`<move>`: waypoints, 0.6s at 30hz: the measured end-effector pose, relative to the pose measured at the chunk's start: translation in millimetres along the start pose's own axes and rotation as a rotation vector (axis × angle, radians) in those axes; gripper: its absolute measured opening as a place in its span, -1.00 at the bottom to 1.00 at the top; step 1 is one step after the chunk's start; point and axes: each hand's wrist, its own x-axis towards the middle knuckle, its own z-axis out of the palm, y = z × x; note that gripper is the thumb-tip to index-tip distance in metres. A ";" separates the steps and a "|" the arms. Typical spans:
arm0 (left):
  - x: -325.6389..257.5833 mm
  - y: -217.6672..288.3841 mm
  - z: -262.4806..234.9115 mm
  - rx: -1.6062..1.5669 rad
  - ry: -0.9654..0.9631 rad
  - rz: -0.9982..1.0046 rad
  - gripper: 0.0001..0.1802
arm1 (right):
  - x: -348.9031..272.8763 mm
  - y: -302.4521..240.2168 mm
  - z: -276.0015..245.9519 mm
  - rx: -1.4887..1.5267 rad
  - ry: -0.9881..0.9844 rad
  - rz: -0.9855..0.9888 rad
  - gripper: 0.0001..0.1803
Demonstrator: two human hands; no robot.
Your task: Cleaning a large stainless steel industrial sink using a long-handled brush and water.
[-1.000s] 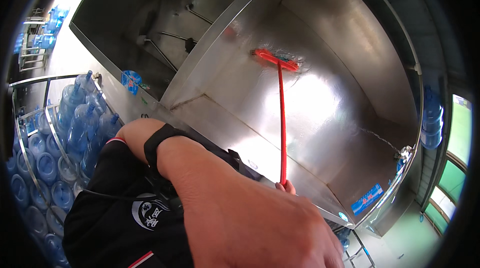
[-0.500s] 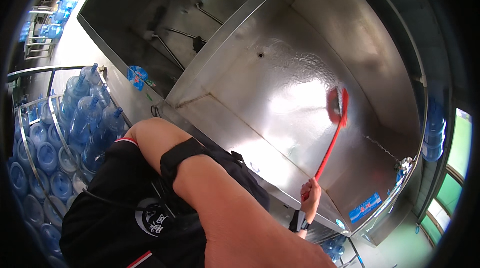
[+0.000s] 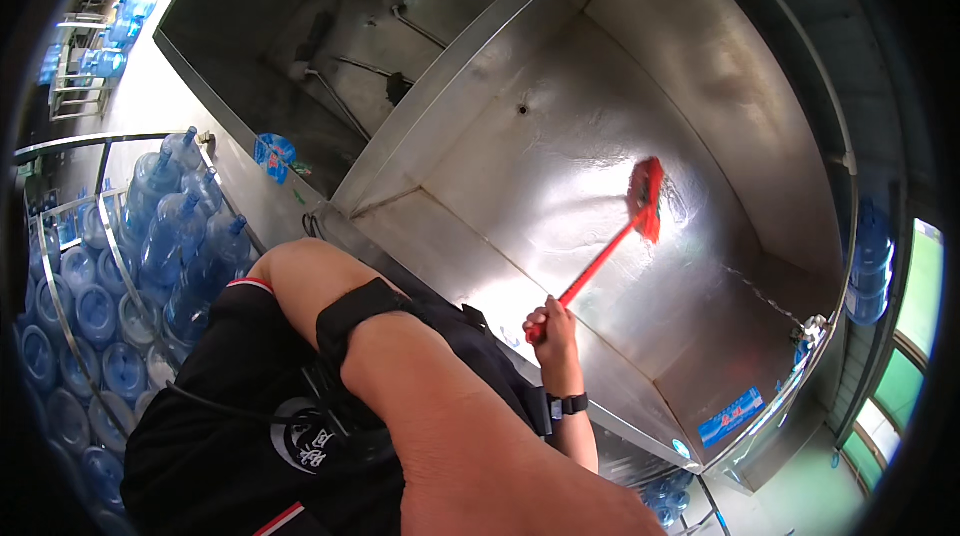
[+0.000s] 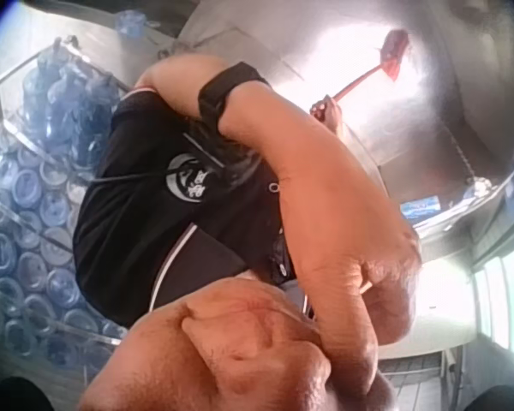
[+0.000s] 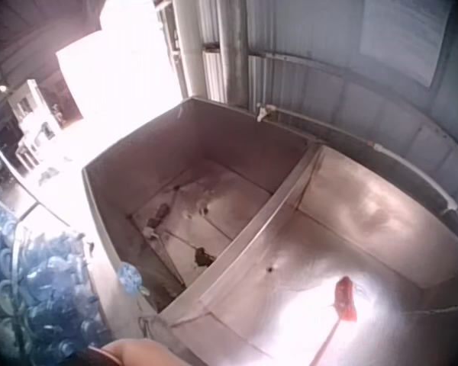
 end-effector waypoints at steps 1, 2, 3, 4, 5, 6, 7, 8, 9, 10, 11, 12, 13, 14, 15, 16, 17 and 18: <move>-6.3 -3.6 3.6 0.036 0.052 0.067 -0.56 | -3.2 1.9 15.3 -0.062 -0.019 0.008 -0.80; -11.7 -6.9 6.0 0.064 0.091 0.097 -0.57 | -6.9 1.4 25.3 -0.061 -0.033 0.035 -0.81; -15.9 -12.4 6.0 0.083 0.113 0.115 -0.58 | -11.9 0.7 31.7 -0.057 -0.044 0.063 -0.81; -18.9 -18.8 5.1 0.100 0.137 0.115 -0.59 | -18.8 -1.1 37.0 -0.082 -0.067 0.069 -0.81; -22.9 -24.1 2.2 0.100 0.133 0.115 -0.59 | -25.3 -6.0 39.6 -0.081 -0.067 0.065 -0.81; -25.4 -31.9 -2.4 0.139 0.118 0.116 -0.62 | -34.0 -12.3 40.9 -0.078 -0.128 0.086 -0.80; -27.3 -42.2 -8.7 0.181 0.106 0.116 -0.64 | -44.9 -19.4 43.5 -0.078 -0.193 0.109 -0.80; -29.7 -54.2 -19.7 0.214 0.091 0.117 -0.66 | -67.9 -33.8 60.2 -0.191 -0.042 0.086 -0.79; -28.9 -61.9 -25.5 0.255 0.070 0.116 -0.68 | -90.1 -45.8 75.1 -0.301 0.104 0.058 -0.78; -33.0 -66.4 -30.9 0.318 0.073 0.113 -0.70 | -52.1 -41.0 24.1 -0.008 -0.324 0.222 -0.79; -51.2 -57.2 -44.5 0.244 0.180 -0.174 -0.74 | -48.0 -45.7 12.9 -0.026 -0.352 0.247 -0.79; -76.9 -35.5 -65.8 0.332 0.238 -0.369 -0.68 | -62.1 -52.3 11.1 0.100 -0.389 0.162 -0.81; -94.2 -41.4 -92.7 0.644 0.327 -0.289 -0.71 | -72.3 -55.1 6.3 0.247 -0.455 0.097 -0.83; -114.1 -44.3 -116.9 0.912 0.525 -0.321 -0.77 | -86.5 -56.1 -0.9 0.220 -0.410 0.047 -0.86; -135.2 -49.0 -146.1 0.822 0.730 -0.330 -0.74 | -98.6 -56.2 -10.7 0.197 -0.359 -0.009 -0.82; -149.1 -41.4 -164.3 0.846 0.911 -0.430 -0.70 | -104.6 -53.3 -22.5 0.173 -0.329 -0.036 -0.84; -180.1 -45.0 -189.2 1.046 1.133 -0.497 -0.60 | -108.3 -50.0 -29.8 0.174 -0.337 -0.036 -0.84; -199.7 -45.4 -199.3 1.204 1.256 -0.558 -0.53 | -110.5 -47.5 -39.0 0.130 -0.331 -0.075 -0.84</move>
